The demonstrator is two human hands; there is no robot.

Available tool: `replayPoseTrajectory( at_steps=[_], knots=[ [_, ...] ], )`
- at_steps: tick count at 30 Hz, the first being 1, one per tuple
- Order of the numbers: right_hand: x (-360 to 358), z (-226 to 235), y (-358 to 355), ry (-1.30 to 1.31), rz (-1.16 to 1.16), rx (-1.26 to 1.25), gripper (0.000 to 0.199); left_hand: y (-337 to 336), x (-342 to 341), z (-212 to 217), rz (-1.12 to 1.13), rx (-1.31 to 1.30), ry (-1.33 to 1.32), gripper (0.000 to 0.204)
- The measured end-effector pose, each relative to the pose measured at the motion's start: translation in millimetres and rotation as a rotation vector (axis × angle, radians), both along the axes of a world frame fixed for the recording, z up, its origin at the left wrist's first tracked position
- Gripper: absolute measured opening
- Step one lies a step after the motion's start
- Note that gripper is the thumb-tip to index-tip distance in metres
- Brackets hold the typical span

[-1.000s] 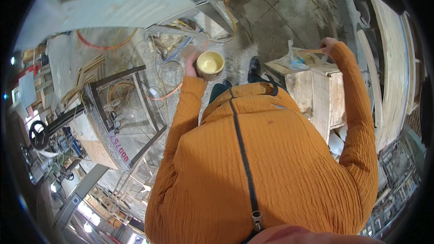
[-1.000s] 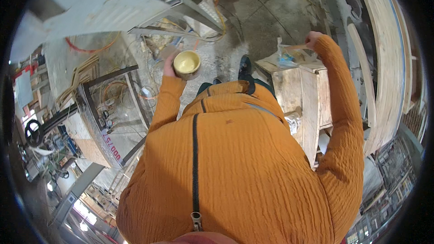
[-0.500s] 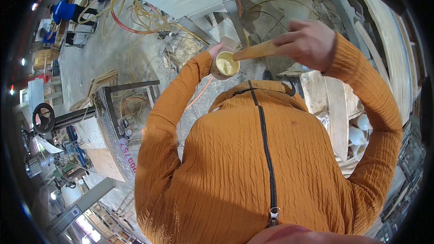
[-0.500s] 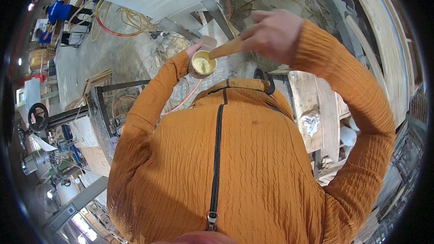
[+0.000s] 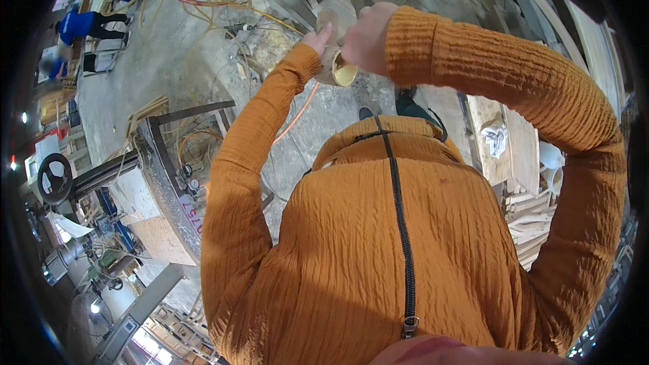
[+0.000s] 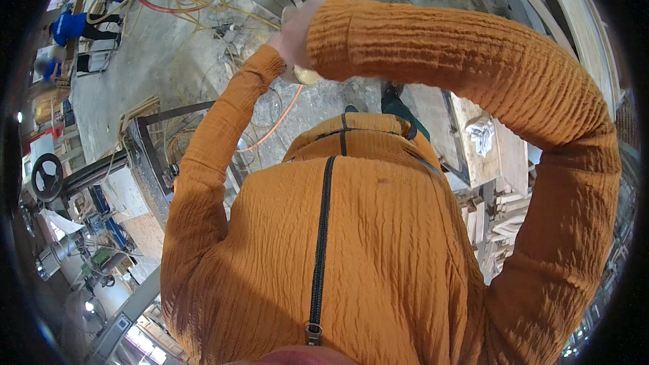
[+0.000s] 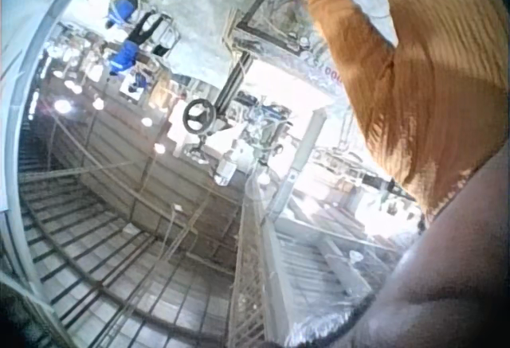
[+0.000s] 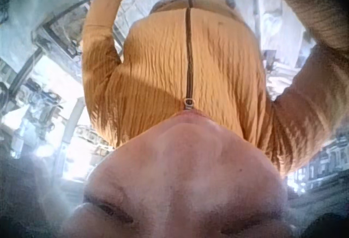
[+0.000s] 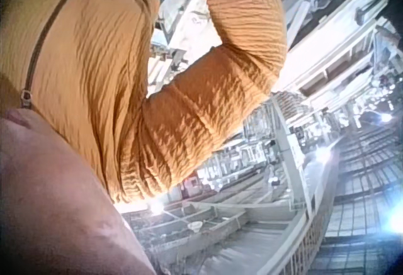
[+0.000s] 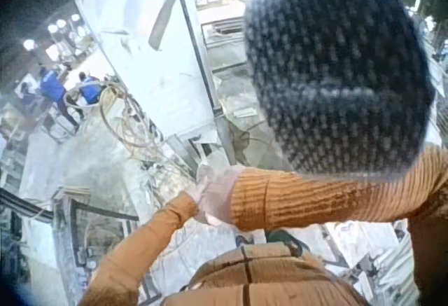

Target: The person picks up a small cup containing a yellow substance and stirs it with a wooden stick. They then add liquid from two different bottles into the cup and continue stirring. Finally, they use a handheld drill to mix the contents of the cup thoroughly.

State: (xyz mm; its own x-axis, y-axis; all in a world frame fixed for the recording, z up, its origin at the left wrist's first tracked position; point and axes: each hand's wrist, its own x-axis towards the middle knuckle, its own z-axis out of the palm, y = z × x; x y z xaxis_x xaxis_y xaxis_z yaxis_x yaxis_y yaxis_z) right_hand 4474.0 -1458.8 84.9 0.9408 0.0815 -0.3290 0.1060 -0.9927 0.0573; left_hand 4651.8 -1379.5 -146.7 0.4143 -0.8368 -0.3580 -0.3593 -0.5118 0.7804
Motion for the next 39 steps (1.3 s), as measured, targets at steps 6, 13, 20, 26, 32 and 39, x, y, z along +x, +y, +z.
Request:
replayPoseTrajectory(
  at_steps=[6,13,20,26,32,39],
  knots=[
    [-10,-15,-32,0.071,-0.264,0.335,0.012,-2,-7,6,0.272,-0.179,0.584,0.047],
    [-34,-13,-57,0.150,-0.641,0.833,0.022,8,-16,68,0.305,-0.449,0.654,0.051],
    [-67,-58,-67,0.138,-0.994,1.613,0.026,13,-1,104,0.436,-0.743,0.796,0.056],
    [-62,-77,-24,0.072,-1.151,2.227,0.030,8,30,120,0.529,-1.041,0.880,0.070],
    [-70,-13,-45,-0.432,-0.669,1.450,0.023,10,56,147,0.476,-1.132,1.013,0.065],
    [-45,5,-6,-0.857,-0.230,0.336,0.025,13,45,164,0.496,-1.079,0.562,0.069]
  ],
)
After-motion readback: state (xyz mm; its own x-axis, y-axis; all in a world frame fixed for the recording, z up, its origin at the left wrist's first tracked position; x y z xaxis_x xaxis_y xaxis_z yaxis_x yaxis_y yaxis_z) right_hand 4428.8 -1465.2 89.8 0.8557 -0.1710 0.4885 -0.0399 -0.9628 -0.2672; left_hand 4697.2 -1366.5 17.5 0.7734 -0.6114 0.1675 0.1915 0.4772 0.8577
